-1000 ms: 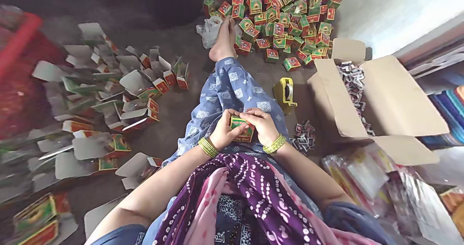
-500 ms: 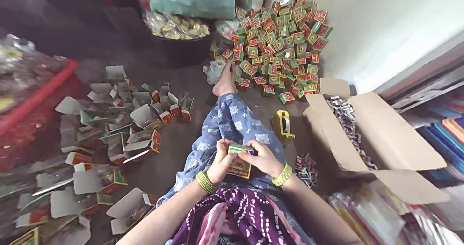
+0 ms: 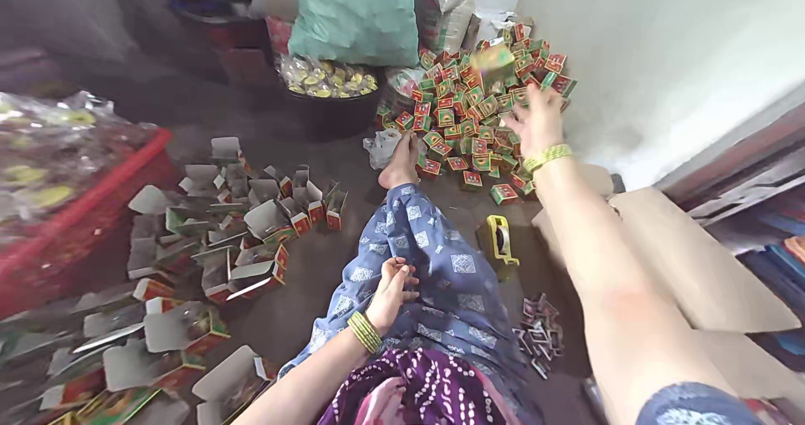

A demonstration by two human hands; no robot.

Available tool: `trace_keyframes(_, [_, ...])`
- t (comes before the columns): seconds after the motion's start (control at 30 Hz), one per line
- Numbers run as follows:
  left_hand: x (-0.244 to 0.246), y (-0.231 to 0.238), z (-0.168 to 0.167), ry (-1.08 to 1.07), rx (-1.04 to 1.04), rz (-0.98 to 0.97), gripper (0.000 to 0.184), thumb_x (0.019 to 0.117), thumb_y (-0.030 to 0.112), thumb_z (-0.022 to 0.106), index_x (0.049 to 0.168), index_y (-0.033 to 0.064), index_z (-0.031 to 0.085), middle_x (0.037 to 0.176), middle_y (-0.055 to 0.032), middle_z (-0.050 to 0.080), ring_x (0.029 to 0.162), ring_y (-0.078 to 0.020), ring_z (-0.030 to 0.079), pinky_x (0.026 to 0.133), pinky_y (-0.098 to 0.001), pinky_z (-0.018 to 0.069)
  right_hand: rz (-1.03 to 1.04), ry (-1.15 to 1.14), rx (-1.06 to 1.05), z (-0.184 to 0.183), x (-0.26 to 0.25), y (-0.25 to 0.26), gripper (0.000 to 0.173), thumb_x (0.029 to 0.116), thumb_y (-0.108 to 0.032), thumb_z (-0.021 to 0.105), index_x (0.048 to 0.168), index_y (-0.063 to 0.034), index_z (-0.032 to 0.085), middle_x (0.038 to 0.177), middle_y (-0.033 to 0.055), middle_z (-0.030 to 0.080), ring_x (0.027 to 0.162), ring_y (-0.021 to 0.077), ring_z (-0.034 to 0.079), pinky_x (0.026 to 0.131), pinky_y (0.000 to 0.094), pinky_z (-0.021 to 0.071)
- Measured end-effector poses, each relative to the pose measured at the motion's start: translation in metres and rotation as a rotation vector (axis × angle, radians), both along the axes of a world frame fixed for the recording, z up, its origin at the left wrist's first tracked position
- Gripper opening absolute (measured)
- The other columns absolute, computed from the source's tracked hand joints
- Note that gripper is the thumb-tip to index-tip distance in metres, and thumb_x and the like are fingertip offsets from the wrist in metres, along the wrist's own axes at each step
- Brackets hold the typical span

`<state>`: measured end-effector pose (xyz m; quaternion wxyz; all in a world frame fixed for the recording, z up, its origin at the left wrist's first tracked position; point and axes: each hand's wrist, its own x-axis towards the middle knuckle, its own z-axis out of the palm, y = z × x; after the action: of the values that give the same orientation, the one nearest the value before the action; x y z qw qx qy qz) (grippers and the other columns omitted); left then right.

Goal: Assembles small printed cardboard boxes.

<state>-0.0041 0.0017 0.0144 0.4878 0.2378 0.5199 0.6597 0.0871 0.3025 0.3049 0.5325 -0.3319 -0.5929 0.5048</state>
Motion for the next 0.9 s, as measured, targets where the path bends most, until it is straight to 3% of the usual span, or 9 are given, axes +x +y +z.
trace_keyframes(0.03, [-0.001,0.000,0.000,0.027,0.019,-0.002,0.052,0.1044,0.030,0.040,0.147,0.0023,0.028,0.127,-0.0182,0.058,0.105,-0.0309,0.068,0.082,-0.0495,0.0614,0.002,0.066,0.030,0.015,-0.003,-0.001,0.072,0.1048,-0.040,0.056,0.160,-0.0121,0.019,0.157,0.0186,0.038,0.132,0.0335,0.056,0.097,0.0507,0.0581])
trace_keyframes(0.07, [-0.003,-0.001,0.000,0.046,0.034,-0.001,0.052,0.1045,0.030,0.042,0.147,0.0017,0.029,0.127,-0.0181,0.058,0.106,-0.0306,0.068,0.082,-0.0492,0.0617,0.020,0.077,0.059,0.020,-0.006,-0.008,0.066,0.1043,-0.038,0.057,0.157,-0.0113,0.027,0.155,0.0168,0.041,0.133,0.0324,0.056,0.098,0.0507,0.0576])
trace_keyframes(0.13, [-0.003,-0.003,0.002,0.063,0.055,-0.001,0.052,0.1042,0.027,0.046,0.146,0.0003,0.031,0.126,-0.0187,0.059,0.106,-0.0306,0.068,0.083,-0.0494,0.0618,0.108,-0.043,0.112,0.005,-0.008,-0.034,0.057,0.1021,-0.029,0.061,0.150,-0.0072,0.039,0.144,0.0140,0.052,0.124,0.0269,0.062,0.095,0.0466,0.0588])
trace_keyframes(0.27, [-0.012,-0.007,0.001,0.182,0.091,-0.018,0.054,0.1007,0.021,0.057,0.144,-0.0021,0.036,0.125,-0.0169,0.062,0.106,-0.0270,0.069,0.086,-0.0460,0.0616,0.377,-0.524,0.157,-0.087,-0.003,-0.095,0.044,0.0957,-0.018,0.070,0.135,-0.0036,0.056,0.123,0.0131,0.067,0.100,0.0231,0.071,0.086,0.0431,0.0618])
trace_keyframes(0.4, [-0.034,-0.021,0.007,0.474,0.049,-0.047,0.045,0.0969,0.017,0.064,0.133,-0.0039,0.049,0.122,-0.0143,0.065,0.100,-0.0187,0.070,0.087,-0.0370,0.0610,0.601,-0.731,0.193,-0.194,0.020,-0.137,0.045,0.0916,-0.022,0.074,0.130,-0.0032,0.063,0.130,0.0112,0.066,0.113,0.0185,0.068,0.097,0.0364,0.0581])
trace_keyframes(0.5, [-0.060,-0.047,0.015,0.701,-0.068,-0.045,0.036,0.0969,0.020,0.066,0.126,0.0000,0.058,0.119,-0.0125,0.066,0.103,-0.0180,0.069,0.089,-0.0368,0.0605,0.666,-0.722,0.078,-0.239,0.042,-0.158,0.040,0.0923,-0.019,0.074,0.128,-0.0039,0.065,0.128,0.0102,0.068,0.111,0.0161,0.069,0.096,0.0343,0.0591])
trace_keyframes(0.67, [-0.122,-0.116,0.017,0.917,-0.398,0.074,0.037,0.0976,0.026,0.064,0.126,0.0030,0.061,0.118,-0.0137,0.067,0.104,-0.0202,0.069,0.093,-0.0412,0.0584,0.593,-0.574,0.031,-0.265,0.068,-0.173,0.028,0.0948,-0.014,0.070,0.120,-0.0019,0.068,0.110,0.0084,0.073,0.090,0.0156,0.072,0.083,0.0349,0.0627])
trace_keyframes(0.83, [-0.173,-0.186,0.014,1.206,-0.901,0.120,0.029,0.0974,0.025,0.066,0.121,0.0078,0.068,0.122,-0.0173,0.068,0.109,-0.0362,0.067,0.095,-0.0613,0.0526,0.561,-0.434,-0.073,-0.268,0.070,-0.174,0.025,0.0972,-0.007,0.064,0.120,0.0031,0.064,0.112,0.0112,0.071,0.089,0.0191,0.073,0.080,0.0370,0.0644])
trace_keyframes(0.9, [-0.183,-0.206,0.006,1.188,-1.014,0.018,0.037,0.0935,0.036,0.073,0.116,0.0073,0.071,0.118,-0.0185,0.069,0.109,-0.0386,0.067,0.094,-0.0644,0.0518,0.568,-0.445,-0.050,-0.271,0.070,-0.174,0.024,0.0975,-0.008,0.064,0.119,0.0020,0.064,0.110,0.0094,0.072,0.088,0.0165,0.073,0.080,0.0343,0.0641])
